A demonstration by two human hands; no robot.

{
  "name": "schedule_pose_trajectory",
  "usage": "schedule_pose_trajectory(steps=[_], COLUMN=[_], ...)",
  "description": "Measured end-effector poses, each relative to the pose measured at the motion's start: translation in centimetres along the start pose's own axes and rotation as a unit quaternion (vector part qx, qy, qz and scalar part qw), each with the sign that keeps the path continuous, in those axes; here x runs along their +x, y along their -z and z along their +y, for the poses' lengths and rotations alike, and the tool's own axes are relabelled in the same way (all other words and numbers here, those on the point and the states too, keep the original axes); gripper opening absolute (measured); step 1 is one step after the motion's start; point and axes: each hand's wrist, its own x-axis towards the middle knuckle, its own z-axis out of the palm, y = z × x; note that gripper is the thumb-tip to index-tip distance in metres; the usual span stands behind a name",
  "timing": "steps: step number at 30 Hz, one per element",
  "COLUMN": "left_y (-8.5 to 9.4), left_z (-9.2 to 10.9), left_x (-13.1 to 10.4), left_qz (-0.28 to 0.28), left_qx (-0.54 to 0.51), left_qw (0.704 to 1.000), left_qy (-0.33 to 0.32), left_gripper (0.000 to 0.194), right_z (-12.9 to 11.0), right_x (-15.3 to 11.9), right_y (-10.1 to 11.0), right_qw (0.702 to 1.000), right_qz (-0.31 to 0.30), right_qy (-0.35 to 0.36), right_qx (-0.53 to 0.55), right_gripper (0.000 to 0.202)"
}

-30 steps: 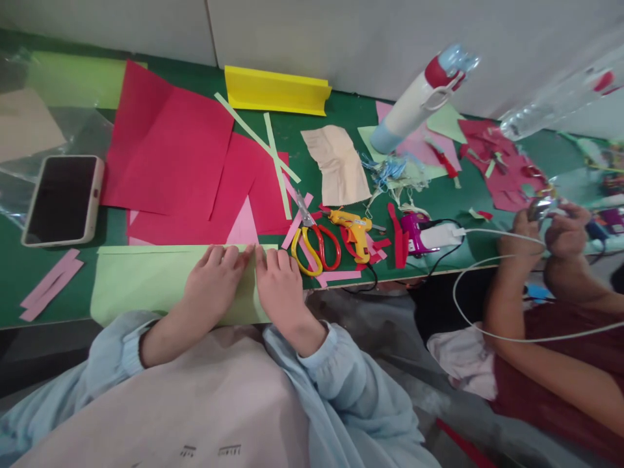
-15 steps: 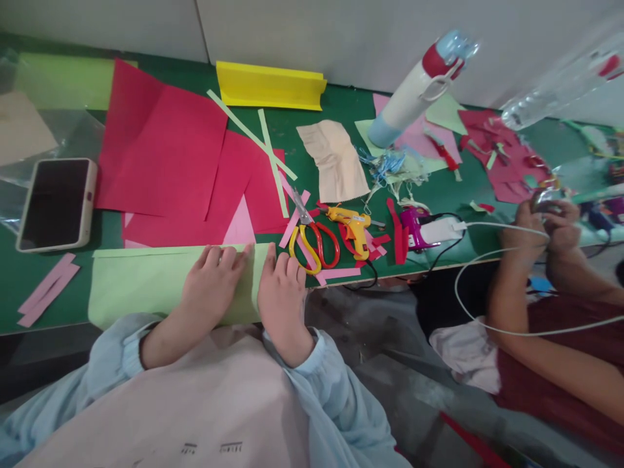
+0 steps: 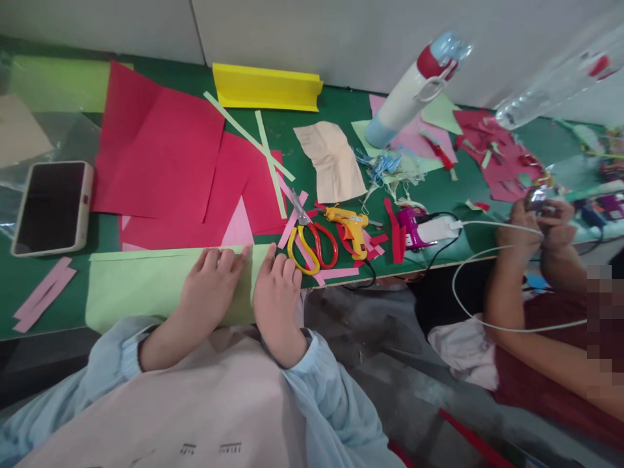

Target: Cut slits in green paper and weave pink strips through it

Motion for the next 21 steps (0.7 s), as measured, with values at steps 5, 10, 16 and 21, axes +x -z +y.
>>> schedule_pose_trajectory(steps=[5,10,16,21], left_y=[-0.2,0.0,0.7,0.7], left_z=[0.0,0.1,-1.0,-3.0], left_x=[0.0,-0.5,-1.7,-3.0], left_qz=[0.006,0.02,0.028,0.036], left_qx=[0.008,0.021,0.041,0.093], left_qw=[1.0,0.999,0.997,0.993], left_qy=[-0.003,0.025,0.063,0.07], left_gripper=[0.052,0.051,0.052,0.053], right_z=[-1.0,-1.2,-1.3,-1.3], right_x=[0.2,0.2,0.1,0.1], right_y=[0.4,0.6,0.3,0.3], right_qw=[0.999,0.999,1.0,0.999], right_qz=[-0.02,-0.035,-0.027,-0.017], right_qy=[0.039,0.022,0.015,0.024], right_qx=[0.014,0.001,0.006,-0.013], right_gripper=[0.044,0.046,0.046,0.048])
